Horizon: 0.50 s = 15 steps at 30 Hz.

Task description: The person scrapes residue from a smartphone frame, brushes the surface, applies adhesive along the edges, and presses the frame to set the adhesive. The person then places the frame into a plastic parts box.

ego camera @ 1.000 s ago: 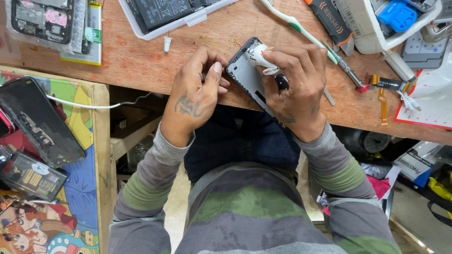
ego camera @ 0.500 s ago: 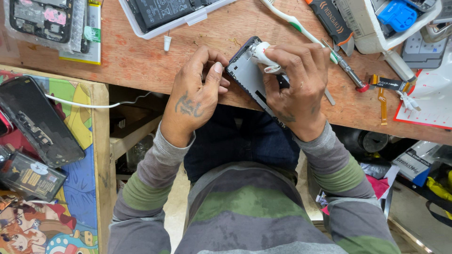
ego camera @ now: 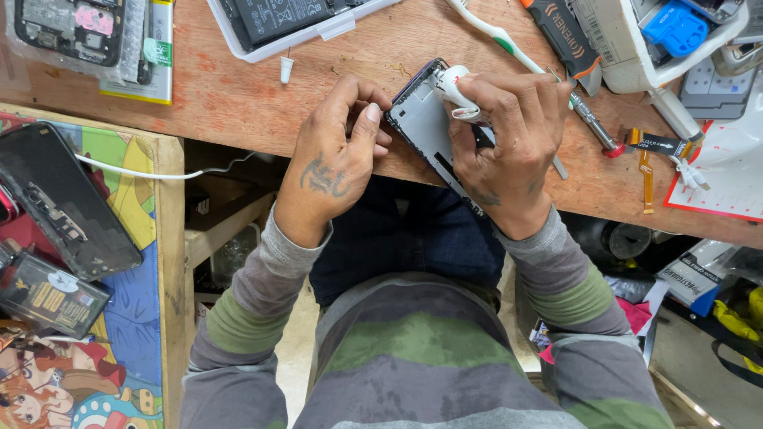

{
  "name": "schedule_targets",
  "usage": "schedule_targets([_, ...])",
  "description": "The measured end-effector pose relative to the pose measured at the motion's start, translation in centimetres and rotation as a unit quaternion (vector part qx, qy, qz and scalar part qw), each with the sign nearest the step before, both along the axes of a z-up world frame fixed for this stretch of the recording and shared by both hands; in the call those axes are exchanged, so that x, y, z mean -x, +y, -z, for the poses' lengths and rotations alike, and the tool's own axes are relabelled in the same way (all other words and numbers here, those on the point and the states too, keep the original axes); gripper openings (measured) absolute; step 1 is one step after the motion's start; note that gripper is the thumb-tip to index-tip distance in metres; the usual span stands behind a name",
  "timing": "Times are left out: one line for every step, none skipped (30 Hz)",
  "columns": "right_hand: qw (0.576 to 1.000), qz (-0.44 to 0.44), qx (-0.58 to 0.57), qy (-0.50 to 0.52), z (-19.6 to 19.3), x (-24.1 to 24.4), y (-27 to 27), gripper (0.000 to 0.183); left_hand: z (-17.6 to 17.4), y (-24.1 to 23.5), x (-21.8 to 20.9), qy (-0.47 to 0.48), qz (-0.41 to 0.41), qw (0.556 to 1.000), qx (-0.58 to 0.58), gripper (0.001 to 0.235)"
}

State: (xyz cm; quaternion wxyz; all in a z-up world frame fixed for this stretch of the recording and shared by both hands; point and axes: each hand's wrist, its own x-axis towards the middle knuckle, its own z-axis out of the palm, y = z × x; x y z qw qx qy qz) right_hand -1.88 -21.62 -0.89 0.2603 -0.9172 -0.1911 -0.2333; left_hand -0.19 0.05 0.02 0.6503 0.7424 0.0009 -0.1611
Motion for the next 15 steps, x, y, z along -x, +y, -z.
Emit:
schedule_targets([1.0,0.0,0.0,-0.002,-0.01,-0.03,0.04,0.037,0.02,0.01,0.01,-0.001,-0.001,1.0,-0.001,0.017])
schedule_targets([1.0,0.001,0.0,-0.004,-0.03,-0.03,0.1,0.036,0.03,0.02,0.02,0.0,0.0,1.0,0.001,0.017])
schedule_targets([1.0,0.0,-0.001,-0.003,-0.06,-0.03,0.18,0.036,0.04,0.06,0.02,0.001,0.001,1.0,0.003,0.017])
schedule_targets([1.0,-0.001,-0.002,-0.003,-0.1,-0.01,0.25,0.037,0.03,0.09,0.03,0.002,0.001,1.0,0.005,0.017])
schedule_targets([1.0,-0.002,-0.002,-0.002,-0.15,0.01,0.3,0.037,0.03,0.1,0.02,0.002,0.001,1.0,0.005,0.017])
schedule_targets([1.0,-0.004,0.0,0.003,-0.22,0.07,0.35,0.037,0.03,0.11,0.01,0.001,0.002,1.0,0.005,0.017])
schedule_targets([1.0,-0.006,0.002,0.009,-0.29,0.21,0.39,0.038,0.03,0.13,0.02,0.0,0.002,1.0,0.004,0.018])
schedule_targets([1.0,-0.009,0.003,0.016,-0.33,0.3,0.44,0.039,0.03,0.13,0.02,0.001,0.001,1.0,0.003,0.017])
schedule_targets([1.0,-0.011,0.0,0.018,-0.35,0.33,0.47,0.039,0.03,0.1,-0.01,0.002,0.001,1.0,0.002,0.017])
schedule_targets([1.0,-0.012,-0.004,0.021,-0.35,0.35,0.48,0.038,0.03,0.07,-0.03,0.002,0.001,1.0,0.0,0.017])
schedule_targets([1.0,-0.014,-0.007,0.024,-0.32,0.36,0.5,0.038,0.03,0.05,-0.02,0.004,-0.001,1.0,0.0,0.017])
schedule_targets([1.0,-0.009,-0.003,0.018,-0.28,0.33,0.47,0.039,0.03,0.02,-0.01,0.006,-0.002,1.0,0.001,0.017])
schedule_targets([1.0,-0.003,0.0,0.012,-0.22,0.27,0.43,0.039,0.02,0.02,0.01,0.009,-0.004,1.0,0.001,0.017])
schedule_targets([1.0,0.002,0.003,0.006,-0.15,0.19,0.39,0.04,-0.01,0.03,0.02,0.011,-0.005,1.0,0.001,0.017])
schedule_targets([1.0,0.003,0.003,0.002,-0.11,0.11,0.32,0.038,-0.03,0.04,0.01,0.012,-0.005,1.0,0.002,0.017])
